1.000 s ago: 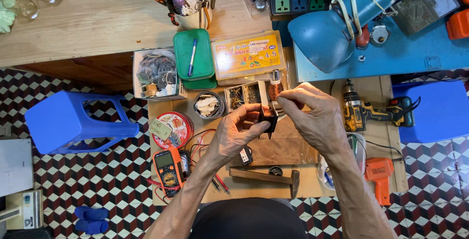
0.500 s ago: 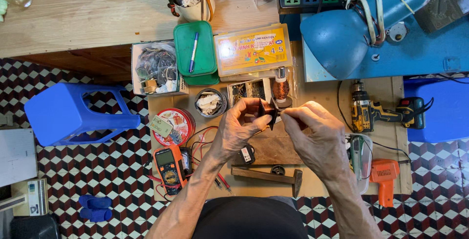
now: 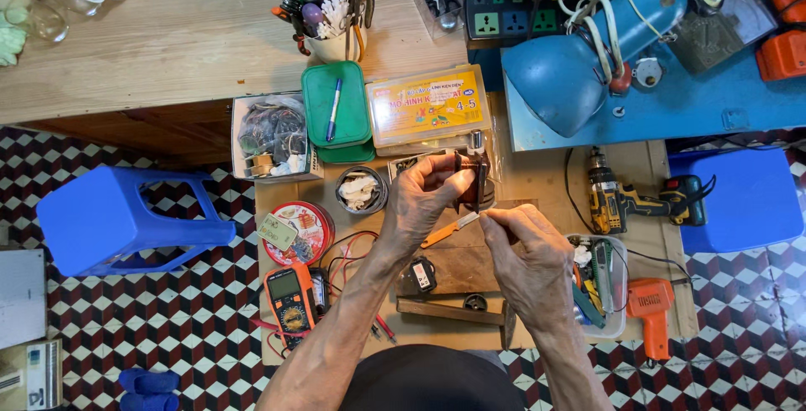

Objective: The person winds copper wire around a small black core held in the left hand, using the right hand to guide and tighten the wire. The person repeatedly rotates the core and adjusts the wire to form a coil.

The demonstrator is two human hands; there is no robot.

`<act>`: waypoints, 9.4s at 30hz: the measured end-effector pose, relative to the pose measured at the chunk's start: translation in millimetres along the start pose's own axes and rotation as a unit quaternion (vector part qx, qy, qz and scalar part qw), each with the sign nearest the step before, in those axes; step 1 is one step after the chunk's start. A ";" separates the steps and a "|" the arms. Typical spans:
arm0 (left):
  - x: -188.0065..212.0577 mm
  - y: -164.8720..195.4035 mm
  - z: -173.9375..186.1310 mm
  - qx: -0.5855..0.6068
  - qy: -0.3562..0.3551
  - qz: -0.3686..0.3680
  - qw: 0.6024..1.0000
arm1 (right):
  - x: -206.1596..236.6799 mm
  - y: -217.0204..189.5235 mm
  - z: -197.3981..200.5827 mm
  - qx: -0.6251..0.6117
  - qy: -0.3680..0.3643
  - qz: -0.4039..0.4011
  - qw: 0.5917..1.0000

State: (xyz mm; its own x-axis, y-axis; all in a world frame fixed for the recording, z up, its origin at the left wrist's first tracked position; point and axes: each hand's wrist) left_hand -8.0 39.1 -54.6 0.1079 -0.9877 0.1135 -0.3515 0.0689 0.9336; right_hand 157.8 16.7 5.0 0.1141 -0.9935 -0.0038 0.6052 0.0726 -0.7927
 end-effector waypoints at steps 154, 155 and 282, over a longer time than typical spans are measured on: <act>48.4 37.4 -6.1 0.009 -0.011 0.091 0.996 | -27.1 51.7 -30.3 -0.186 -0.088 -0.068 0.976; 51.7 39.4 -4.4 0.009 -0.023 0.101 0.995 | -36.4 49.4 -25.5 -0.182 -0.100 -0.052 0.977; 75.4 86.8 -21.4 -0.136 -0.008 -0.076 0.988 | 14.6 26.9 -17.2 -0.167 -0.054 -0.016 0.984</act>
State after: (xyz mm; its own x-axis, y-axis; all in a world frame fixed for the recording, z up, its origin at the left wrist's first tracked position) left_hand -10.4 -26.4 42.3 0.1242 -0.9915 -0.0392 -0.0687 -0.0480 0.9965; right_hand 162.3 2.6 -26.8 0.1938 -0.9782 0.0751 0.3195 -0.0094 -0.9475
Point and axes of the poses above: each hand's wrist, its own x-axis away from the middle knuckle, its own z-axis out of the back of the hand, y = z × x, and after that the axes turned 9 degrees about -z, right-handed
